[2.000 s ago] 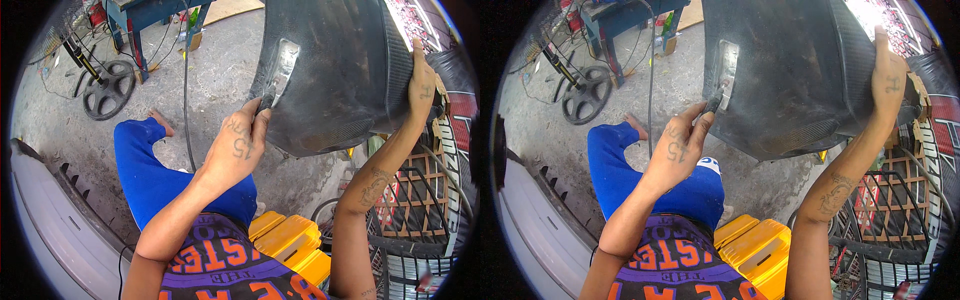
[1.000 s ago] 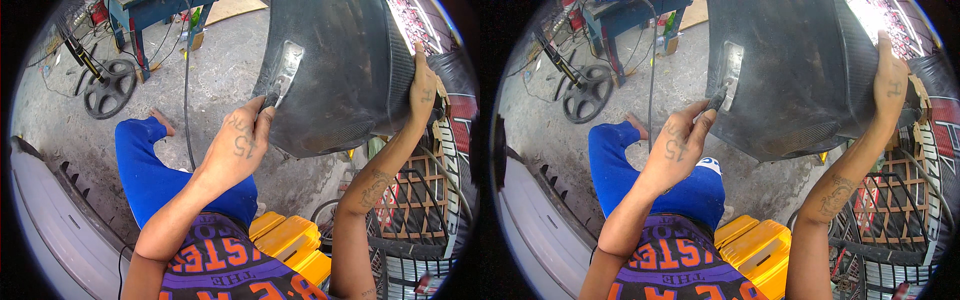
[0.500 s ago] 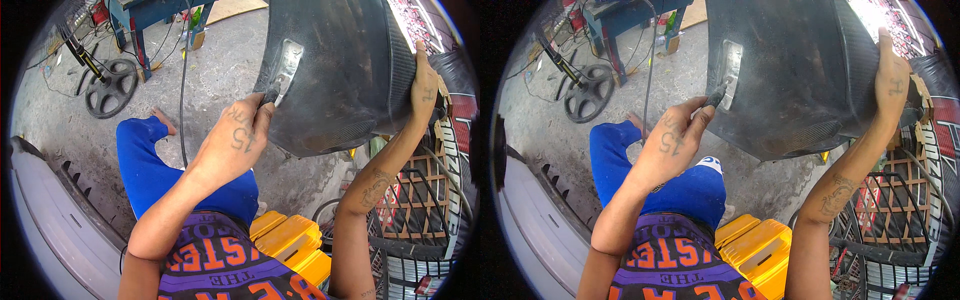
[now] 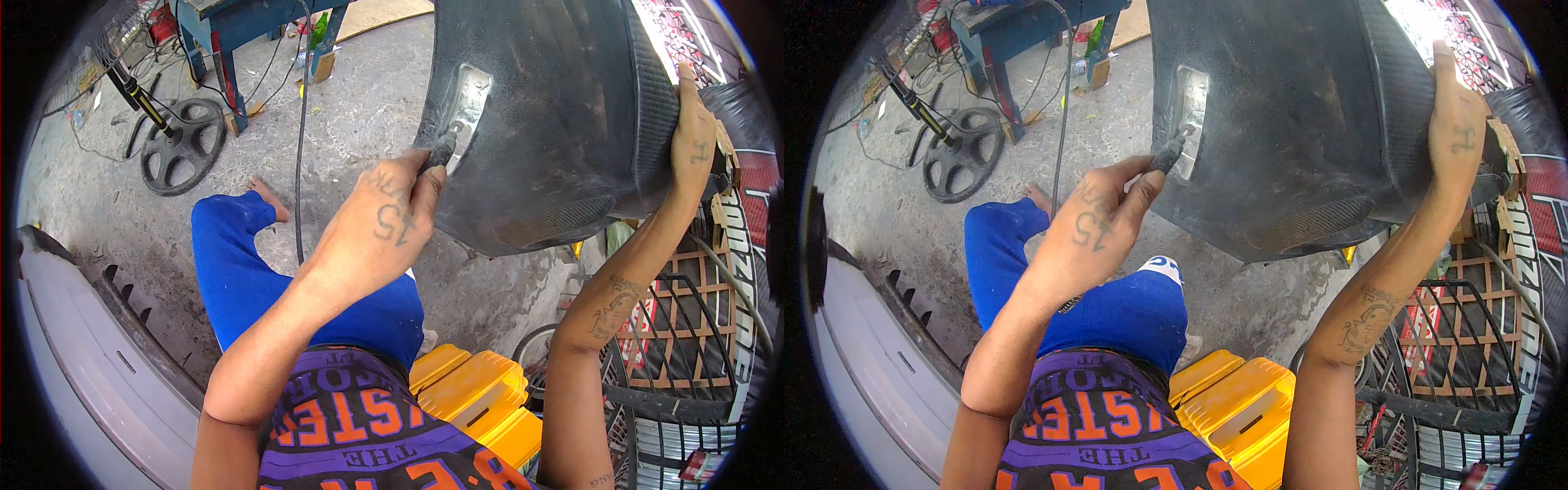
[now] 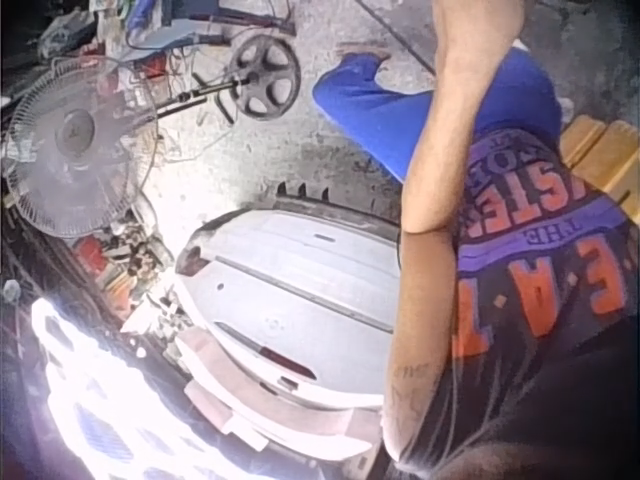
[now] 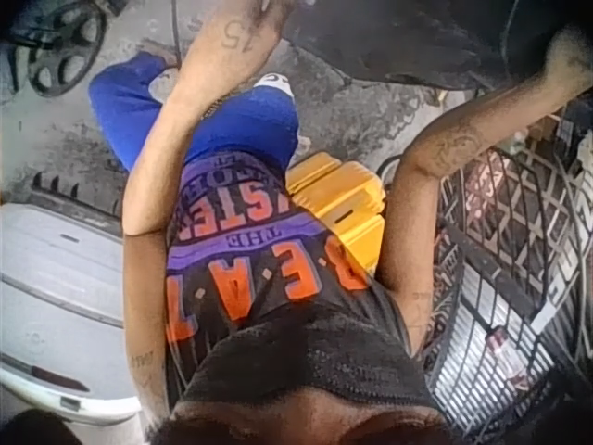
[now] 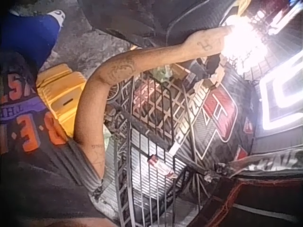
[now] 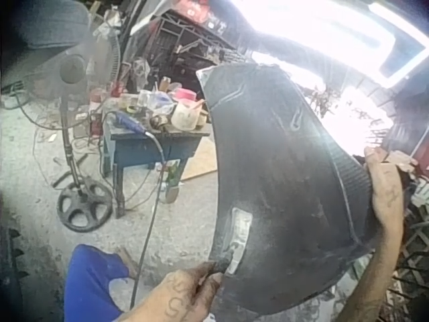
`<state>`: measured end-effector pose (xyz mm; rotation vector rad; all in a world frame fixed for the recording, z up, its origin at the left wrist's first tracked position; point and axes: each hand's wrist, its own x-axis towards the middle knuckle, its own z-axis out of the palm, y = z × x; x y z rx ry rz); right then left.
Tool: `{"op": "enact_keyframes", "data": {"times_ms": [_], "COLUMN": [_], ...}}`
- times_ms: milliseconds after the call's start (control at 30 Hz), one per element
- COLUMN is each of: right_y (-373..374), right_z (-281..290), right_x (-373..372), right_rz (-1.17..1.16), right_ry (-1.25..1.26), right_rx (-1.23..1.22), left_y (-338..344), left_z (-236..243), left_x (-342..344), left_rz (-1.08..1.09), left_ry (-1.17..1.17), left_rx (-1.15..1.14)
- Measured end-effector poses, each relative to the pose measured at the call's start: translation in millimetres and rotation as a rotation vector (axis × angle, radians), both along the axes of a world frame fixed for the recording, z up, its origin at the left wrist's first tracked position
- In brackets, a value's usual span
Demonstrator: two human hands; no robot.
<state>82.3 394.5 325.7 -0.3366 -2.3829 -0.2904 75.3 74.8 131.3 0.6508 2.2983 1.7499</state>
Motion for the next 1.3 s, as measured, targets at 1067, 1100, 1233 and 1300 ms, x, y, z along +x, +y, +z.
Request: {"op": "enact_keyframes", "data": {"times_ms": [1067, 1100, 1233, 1300], "right_y": [26.1, 26.3, 24.6, 25.2], "right_z": [1.9, 2.4, 0.9, 1.7], "right_x": [1.7, 1.6, 2.1, 1.3], "right_rz": [0.136, 0.114, 0.118, 0.135], "right_ry": [0.001, -0.008, 0.009, 0.013], "right_rx": [0.336, 0.302, 0.313, 0.275], "left_y": [9.2, 9.1, 10.9, 15.1], "left_z": [-4.2, -3.2, -4.7, -12.6], "left_x": [-0.8, -1.1, 1.4, 4.1], "left_rz": [-0.038, -0.049, -0.019, 0.025], "left_ry": [-0.032, -0.052, -0.018, 0.066], "left_rx": [0.127, 0.126, 0.133, 0.136]}}
